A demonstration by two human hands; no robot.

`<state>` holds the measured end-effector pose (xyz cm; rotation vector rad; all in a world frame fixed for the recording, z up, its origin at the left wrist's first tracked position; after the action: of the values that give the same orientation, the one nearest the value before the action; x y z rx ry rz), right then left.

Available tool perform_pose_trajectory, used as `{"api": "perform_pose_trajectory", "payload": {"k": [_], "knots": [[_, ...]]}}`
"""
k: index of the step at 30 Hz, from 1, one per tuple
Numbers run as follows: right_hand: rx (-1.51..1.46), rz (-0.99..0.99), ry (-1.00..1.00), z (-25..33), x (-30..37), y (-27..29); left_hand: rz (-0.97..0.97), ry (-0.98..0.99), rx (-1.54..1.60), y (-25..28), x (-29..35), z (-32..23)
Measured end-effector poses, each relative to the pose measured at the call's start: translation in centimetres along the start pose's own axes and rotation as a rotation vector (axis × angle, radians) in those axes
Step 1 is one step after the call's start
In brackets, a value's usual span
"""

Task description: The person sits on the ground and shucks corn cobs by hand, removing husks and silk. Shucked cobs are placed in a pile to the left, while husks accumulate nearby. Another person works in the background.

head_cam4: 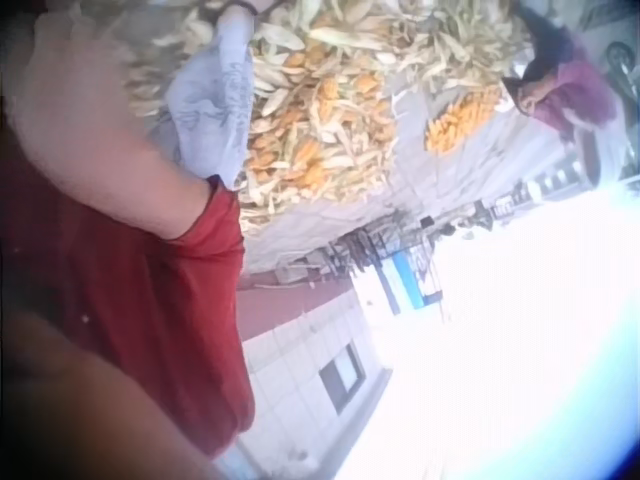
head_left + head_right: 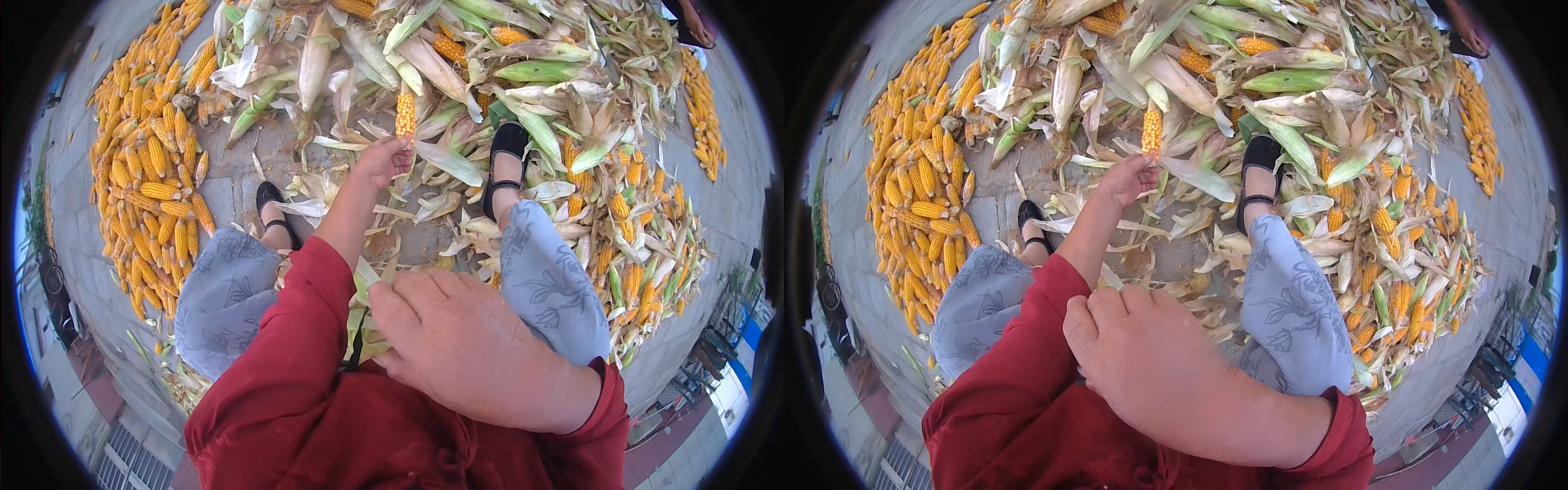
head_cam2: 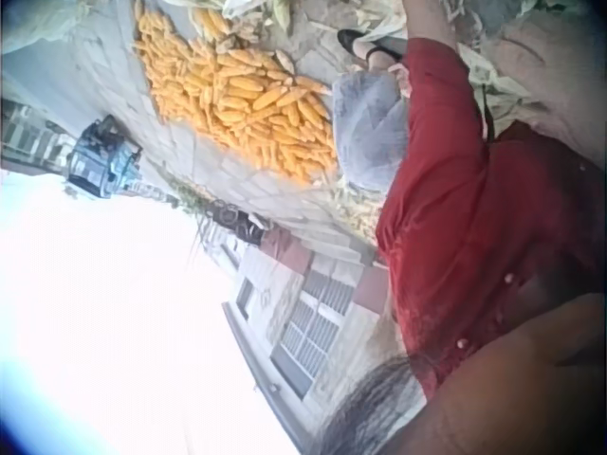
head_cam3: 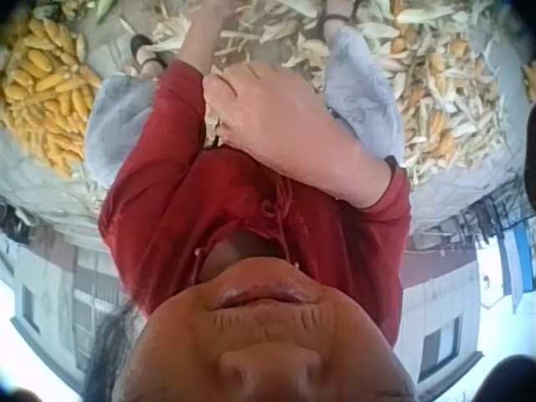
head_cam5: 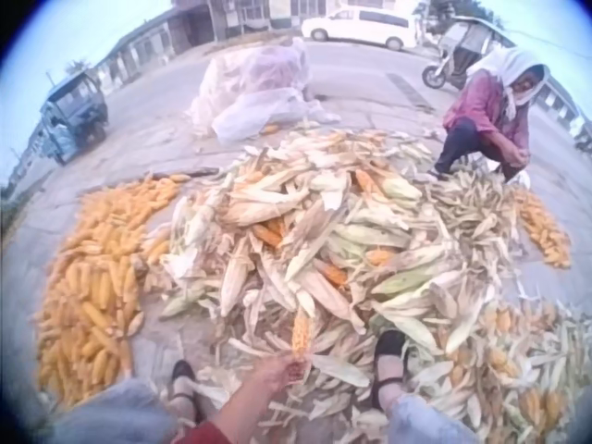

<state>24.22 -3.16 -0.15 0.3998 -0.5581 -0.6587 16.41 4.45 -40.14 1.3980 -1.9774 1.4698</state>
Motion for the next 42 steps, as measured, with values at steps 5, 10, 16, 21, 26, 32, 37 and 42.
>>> {"api": "perform_pose_trajectory", "payload": {"k": [5,10,16,21,26,32,37,42], "knots": [[0.024,-0.073,-0.005,0.5,0.0,0.9,0.066,-0.223,0.007,-2.7,10.1,-1.3],[0.096,-0.481,-0.09,-0.7,-0.2,5.1,0.065,-0.468,-0.038,-6.1,16.7,-5.8],[0.082,-0.809,-0.111,-2.8,-0.5,9.5,0.027,-0.721,-0.299,-9.5,23.7,-10.0],[-0.13,-0.613,-0.107,-3.0,-2.3,8.7,-0.026,-0.947,-0.497,-10.6,29.2,-12.0],[-0.55,-0.572,0.017,-0.7,-3.1,8.1,-0.431,-1.11,-1.204,-13.6,35.3,-15.4],[-0.787,-0.403,0.092,0.7,-4.5,5.8,-0.278,-0.949,-1.36,-15.6,36.5,-17.4],[-0.276,-0.675,0.293,1.0,-5.0,6.7,-0.255,-0.91,-1.377,-14.7,35.5,-17.3],[-0.148,-0.82,0.129,0.3,-4.8,8.0,-0.387,-0.988,-1.559,-14.4,35.0,-17.2]]}}
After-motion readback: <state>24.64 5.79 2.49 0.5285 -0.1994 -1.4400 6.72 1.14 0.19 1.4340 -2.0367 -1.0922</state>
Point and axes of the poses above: each hand's wrist, its own x-axis away from the middle knuckle, its own y-axis out of the back of the hand, z = x × y, the point moved 7 cm from there along -x, towards the middle knuckle, and after that the axes turned 5 degrees about z, right-handed, at the moved point
